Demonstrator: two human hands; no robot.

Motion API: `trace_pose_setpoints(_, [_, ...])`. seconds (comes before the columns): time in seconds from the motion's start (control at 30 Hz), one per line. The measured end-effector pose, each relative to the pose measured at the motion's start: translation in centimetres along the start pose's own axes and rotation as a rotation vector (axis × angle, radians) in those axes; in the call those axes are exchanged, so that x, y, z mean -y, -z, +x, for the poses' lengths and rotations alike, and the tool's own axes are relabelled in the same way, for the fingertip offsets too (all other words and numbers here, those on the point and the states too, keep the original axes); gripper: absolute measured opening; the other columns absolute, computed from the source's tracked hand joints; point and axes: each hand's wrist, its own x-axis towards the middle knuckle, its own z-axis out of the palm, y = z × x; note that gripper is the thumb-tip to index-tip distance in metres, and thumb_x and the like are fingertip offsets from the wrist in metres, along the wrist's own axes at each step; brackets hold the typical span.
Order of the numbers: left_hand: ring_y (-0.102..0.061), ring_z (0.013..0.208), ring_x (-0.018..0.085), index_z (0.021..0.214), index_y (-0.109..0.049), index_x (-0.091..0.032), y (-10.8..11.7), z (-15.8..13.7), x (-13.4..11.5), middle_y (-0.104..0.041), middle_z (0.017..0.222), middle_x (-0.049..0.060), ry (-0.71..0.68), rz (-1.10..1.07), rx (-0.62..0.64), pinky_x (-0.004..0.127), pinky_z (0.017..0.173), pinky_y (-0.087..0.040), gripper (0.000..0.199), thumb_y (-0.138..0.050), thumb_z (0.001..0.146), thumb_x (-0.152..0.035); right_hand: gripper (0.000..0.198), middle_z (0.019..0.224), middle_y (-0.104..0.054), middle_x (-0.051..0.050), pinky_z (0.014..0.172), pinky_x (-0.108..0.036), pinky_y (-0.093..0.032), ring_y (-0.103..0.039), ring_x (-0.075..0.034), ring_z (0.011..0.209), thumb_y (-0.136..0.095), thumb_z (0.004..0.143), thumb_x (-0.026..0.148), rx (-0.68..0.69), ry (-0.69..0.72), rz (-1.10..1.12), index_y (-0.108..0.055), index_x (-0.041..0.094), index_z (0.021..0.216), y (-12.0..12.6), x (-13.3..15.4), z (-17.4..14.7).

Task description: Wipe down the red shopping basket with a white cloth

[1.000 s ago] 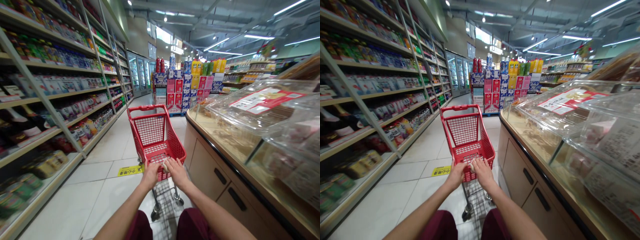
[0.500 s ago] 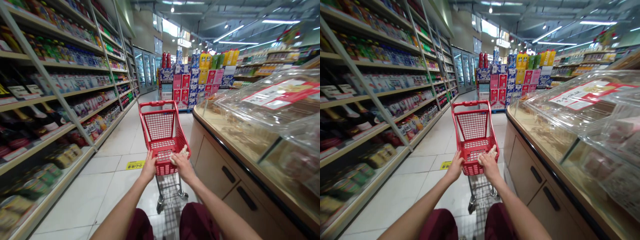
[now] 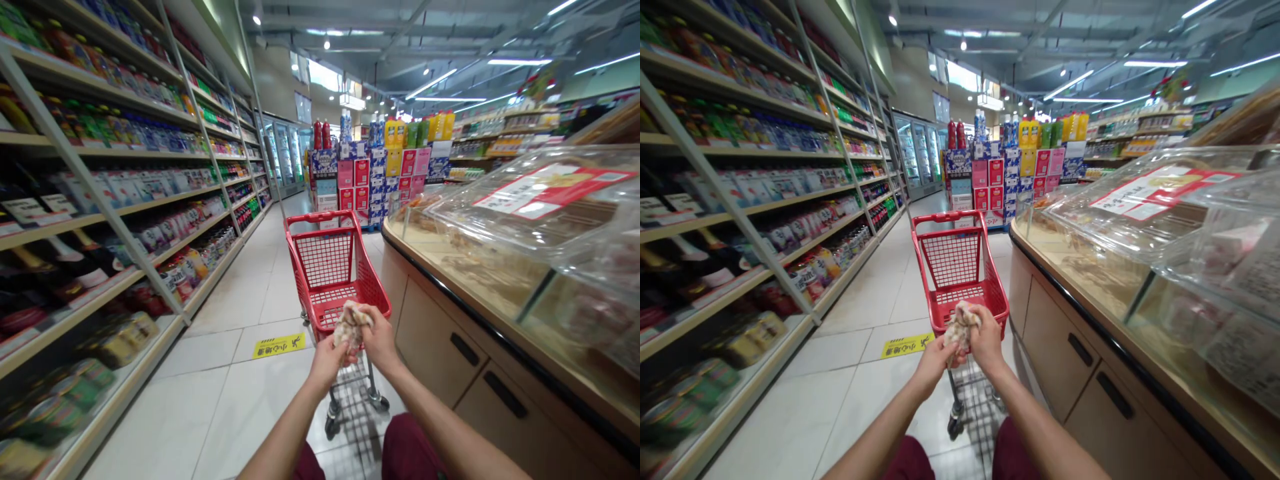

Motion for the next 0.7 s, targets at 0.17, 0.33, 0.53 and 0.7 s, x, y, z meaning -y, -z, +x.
trace_pose_setpoints(0.17, [-0.058,0.060,0.016,0.073,-0.058,-0.016,0.4,-0.2,-0.7,-0.061,0.062,0.003,0.049,0.077,0.123,0.029,0.060,-0.045,0.030,-0.044,0.069,-0.042,0.043,0.128,-0.045,-0.007,0.099,-0.038,-0.032,-0.037,-0.019,0.120,-0.044,0.073,0.019,0.325,0.253,-0.166,-0.050,0.021,0.116,0.1,-2.0,-2.8])
trace_pose_setpoints(0.33, [-0.057,0.095,0.023,0.084,-0.062,-0.016,1.5,1.9,-2.7,-0.066,0.091,0.008,-0.104,0.599,0.037,0.038,0.085,-0.041,0.030,-0.038,0.072,-0.027,0.047,0.118,-0.054,-0.004,0.096,-0.035,-0.036,-0.045,-0.015,0.113,-0.038,0.071,0.007,0.244,0.361,-0.274,-0.053,0.024,0.112,1.2,-3.1,-0.6])
trace_pose_setpoints(0.53, [-0.024,0.129,0.020,0.121,-0.044,-0.018,1.8,4.9,-1.5,-0.037,0.135,0.009,-0.369,1.263,0.004,0.048,0.105,-0.010,0.056,-0.033,0.068,-0.003,0.041,0.124,-0.050,-0.009,0.096,-0.042,-0.034,-0.041,-0.021,0.118,-0.040,0.078,0.007,0.088,0.325,-0.583,-0.054,0.021,0.113,-1.6,-6.0,2.6])
trace_pose_setpoints(0.7, [-0.023,0.129,0.019,0.126,-0.038,-0.016,2.8,5.1,-0.8,-0.034,0.137,0.008,-0.375,1.555,0.038,0.047,0.104,-0.014,0.061,-0.027,0.068,0.000,0.041,0.121,-0.053,-0.004,0.097,-0.047,-0.030,-0.041,-0.022,0.118,-0.043,0.078,0.006,0.216,0.360,-0.720,-0.057,0.028,0.110,2.6,-9.1,4.1])
